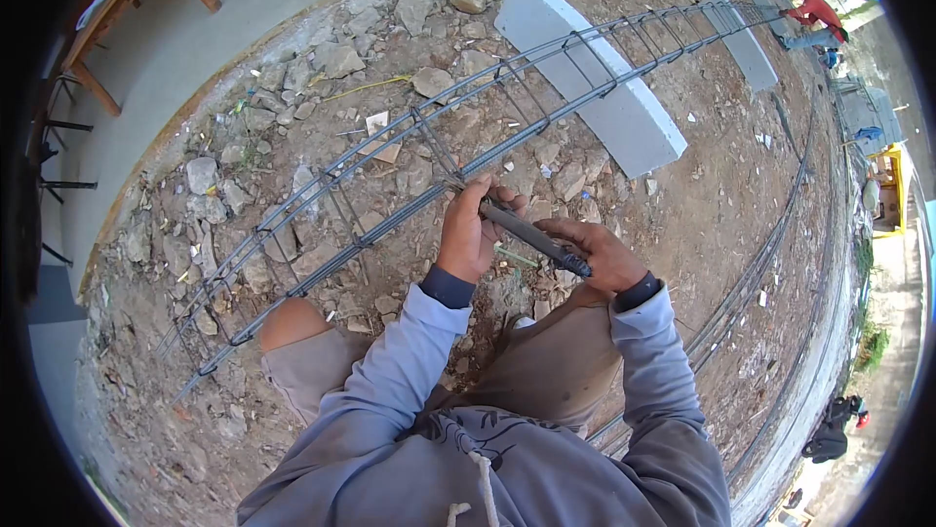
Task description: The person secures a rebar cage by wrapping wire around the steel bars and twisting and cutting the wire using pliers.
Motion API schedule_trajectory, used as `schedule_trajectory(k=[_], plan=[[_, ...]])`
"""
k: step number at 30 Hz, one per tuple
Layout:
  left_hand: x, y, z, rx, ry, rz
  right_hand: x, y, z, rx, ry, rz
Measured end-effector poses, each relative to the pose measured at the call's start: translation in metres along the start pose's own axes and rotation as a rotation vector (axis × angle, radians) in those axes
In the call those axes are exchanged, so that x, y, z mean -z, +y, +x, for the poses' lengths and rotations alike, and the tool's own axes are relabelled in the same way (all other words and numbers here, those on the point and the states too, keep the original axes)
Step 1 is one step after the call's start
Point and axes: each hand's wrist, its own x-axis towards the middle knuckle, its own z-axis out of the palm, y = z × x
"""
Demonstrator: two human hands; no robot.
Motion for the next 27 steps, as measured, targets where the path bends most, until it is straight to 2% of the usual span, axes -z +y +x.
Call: schedule_trajectory(k=[1, 4, 8, 9, 10, 11, 13, 14, 15, 18, 21, 24, 27], plan=[[-0.003, 0.003, -0.001, -0.015, -0.022, 0.004, 0.007, -0.009, 0.0, -0.123, -0.011, -0.144], [-0.006, 0.01, -0.002, -0.05, -0.017, 0.083, 0.009, -0.021, 0.001, -0.32, 0.228, 0.459], [-0.011, -0.013, -0.001, -0.197, 0.049, 0.426, -0.031, -0.045, 0.017, -0.23, 0.061, -0.477], [-0.012, -0.019, -0.002, -0.213, 0.053, 0.498, -0.037, -0.04, 0.022, -0.297, 0.163, -0.553], [-0.013, -0.023, -0.003, -0.23, 0.058, 0.571, -0.036, -0.029, 0.023, -0.313, 0.164, -0.545], [-0.021, -0.021, -0.007, -0.382, 0.04, 0.573, -0.031, -0.018, 0.027, -0.326, 0.165, -0.539], [-0.01, -0.012, 0.0, -0.472, 0.006, 0.821, -0.025, -0.022, 0.03, -0.272, 0.223, -0.509], [-0.002, -0.012, 0.005, -0.506, -0.007, 0.947, -0.023, -0.021, 0.034, -0.311, 0.171, -0.543], [0.011, -0.025, 0.018, -0.718, 0.151, 0.956, -0.017, -0.02, 0.038, -0.356, 0.124, -0.572], [0.032, -0.025, 0.025, -0.776, 0.492, 1.071, -0.007, -0.005, 0.048, -0.357, 0.091, -0.615], [0.056, -0.029, 0.035, -0.536, 0.488, 0.925, -0.006, 0.003, 0.057, -0.376, -0.007, -0.645], [0.078, -0.047, 0.049, -0.351, 0.452, 0.597, -0.015, 0.004, 0.061, -0.412, 0.006, -0.765], [0.059, -0.035, 0.03, -0.237, 0.251, 0.344, -0.019, -0.001, 0.061, -0.393, 0.003, -0.749]])
